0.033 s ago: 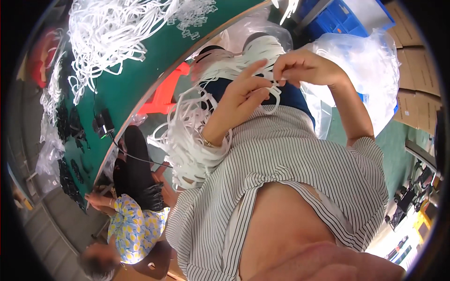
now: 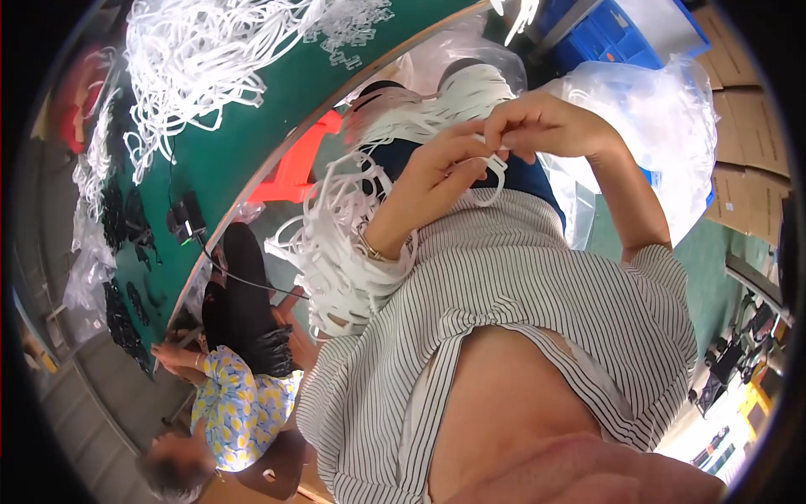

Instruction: Inspecting and assembling white plastic or elastic straps on a factory production line.

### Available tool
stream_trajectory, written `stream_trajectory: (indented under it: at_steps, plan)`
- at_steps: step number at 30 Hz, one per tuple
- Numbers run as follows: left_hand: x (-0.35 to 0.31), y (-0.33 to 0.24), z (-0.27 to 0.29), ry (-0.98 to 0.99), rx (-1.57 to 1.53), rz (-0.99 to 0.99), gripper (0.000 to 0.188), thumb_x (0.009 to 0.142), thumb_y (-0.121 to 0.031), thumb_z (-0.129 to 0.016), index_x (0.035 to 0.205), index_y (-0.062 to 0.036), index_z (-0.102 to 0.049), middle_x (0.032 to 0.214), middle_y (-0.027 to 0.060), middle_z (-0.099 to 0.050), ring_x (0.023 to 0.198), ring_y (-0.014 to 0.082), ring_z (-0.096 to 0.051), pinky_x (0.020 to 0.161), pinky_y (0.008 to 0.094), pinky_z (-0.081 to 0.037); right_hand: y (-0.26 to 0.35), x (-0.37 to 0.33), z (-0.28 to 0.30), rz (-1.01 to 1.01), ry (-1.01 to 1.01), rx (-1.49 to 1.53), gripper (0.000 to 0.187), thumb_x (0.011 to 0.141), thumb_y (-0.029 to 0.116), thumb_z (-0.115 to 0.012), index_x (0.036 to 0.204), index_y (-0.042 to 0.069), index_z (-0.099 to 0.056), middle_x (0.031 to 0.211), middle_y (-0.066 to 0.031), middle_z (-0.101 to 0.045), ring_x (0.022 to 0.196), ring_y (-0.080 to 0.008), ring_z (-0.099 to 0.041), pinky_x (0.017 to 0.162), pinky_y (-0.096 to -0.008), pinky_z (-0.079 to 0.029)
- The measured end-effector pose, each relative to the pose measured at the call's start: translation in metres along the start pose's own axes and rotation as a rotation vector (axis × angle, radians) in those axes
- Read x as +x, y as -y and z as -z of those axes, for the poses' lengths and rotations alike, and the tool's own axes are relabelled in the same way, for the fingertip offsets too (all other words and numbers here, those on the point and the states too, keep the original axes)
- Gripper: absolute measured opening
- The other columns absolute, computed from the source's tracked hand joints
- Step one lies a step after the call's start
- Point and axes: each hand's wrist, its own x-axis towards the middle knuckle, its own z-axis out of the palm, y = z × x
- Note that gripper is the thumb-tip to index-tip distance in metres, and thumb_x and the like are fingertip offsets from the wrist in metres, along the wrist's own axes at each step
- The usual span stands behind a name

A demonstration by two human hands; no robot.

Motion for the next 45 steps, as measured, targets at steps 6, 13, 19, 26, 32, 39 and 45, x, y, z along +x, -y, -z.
stream_trajectory:
  at_steps: [6,13,19,26,32,39,45]
  plan:
    - [-0.015,0.000,0.019,-0.113,0.032,-0.005,0.013,0.084,-0.001,-0.057,0.096,0.0018,-0.061,0.098,0.0042,-0.053,0.073,0.0069,-0.047,0.061,0.0195,-0.038,0.023,-0.011,0.007,-0.031,0.038,0.072,0.018,0.088,0.006,-0.048,0.098,-0.003,-0.060,0.076,-0.0085,-0.061,0.067,-0.0128,-0.060,0.061,-0.0253,-0.050]
    - [-0.024,-0.010,0.031,-0.201,-0.228,0.111,0.010,0.085,-0.002,-0.058,0.094,0.0015,-0.061,0.105,0.0015,-0.053,0.077,0.0055,-0.049,0.068,0.0186,-0.040,0.012,-0.001,-0.007,0.466,-0.026,-0.009,0.020,0.078,-0.006,-0.054,0.095,-0.003,-0.064,0.085,-0.0105,-0.063,0.078,-0.0180,-0.059,0.072,-0.0290,-0.047]
    - [-0.036,-0.025,0.029,-0.273,-0.173,0.095,0.015,0.084,0.000,-0.052,0.096,0.0026,-0.061,0.095,0.0011,-0.055,0.070,0.0030,-0.045,0.061,0.0182,-0.033,0.003,0.021,-0.037,0.078,-0.218,0.234,0.012,0.088,0.011,-0.056,0.089,0.000,-0.060,0.077,-0.0009,-0.056,0.072,-0.0087,-0.051,0.068,-0.0213,-0.040]
    - [-0.045,-0.033,0.030,-0.225,-0.218,0.076,0.013,0.084,-0.003,-0.052,0.093,0.0021,-0.059,0.089,0.0002,-0.054,0.075,0.0049,-0.046,0.065,0.0194,-0.035,-0.001,0.037,-0.050,-0.135,-0.108,0.326,0.021,0.087,0.021,-0.056,0.082,0.001,-0.058,0.071,0.0001,-0.055,0.065,-0.0055,-0.050,0.060,-0.0191,-0.040]
    - [-0.046,-0.031,0.035,-0.155,-0.265,0.114,0.013,0.084,-0.004,-0.053,0.094,0.0019,-0.059,0.091,0.0006,-0.054,0.078,0.0053,-0.047,0.068,0.0190,-0.035,-0.007,0.048,-0.053,-0.116,-0.018,0.409,0.022,0.087,0.022,-0.056,0.080,0.001,-0.057,0.066,0.0015,-0.051,0.062,-0.0052,-0.047,0.057,-0.0191,-0.037]
    - [-0.051,-0.016,0.035,-0.194,-0.138,0.133,0.012,0.087,-0.006,-0.056,0.097,0.0014,-0.058,0.085,-0.0012,-0.056,0.074,0.0036,-0.047,0.064,0.0186,-0.038,-0.009,0.054,-0.059,-0.072,-0.024,0.206,0.018,0.088,0.020,-0.052,0.081,0.004,-0.055,0.071,0.0017,-0.052,0.065,-0.0066,-0.048,0.061,-0.0214,-0.038]
    - [-0.050,-0.012,0.034,-0.309,0.107,0.088,0.015,0.083,-0.007,-0.060,0.095,0.0022,-0.060,0.077,0.0015,-0.057,0.064,0.0043,-0.048,0.056,0.0202,-0.039,0.007,0.048,-0.073,0.358,-0.384,-0.767,0.014,0.081,0.015,-0.061,0.087,0.003,-0.055,0.081,-0.0060,-0.056,0.074,-0.0224,-0.056,0.072,-0.0351,-0.044]
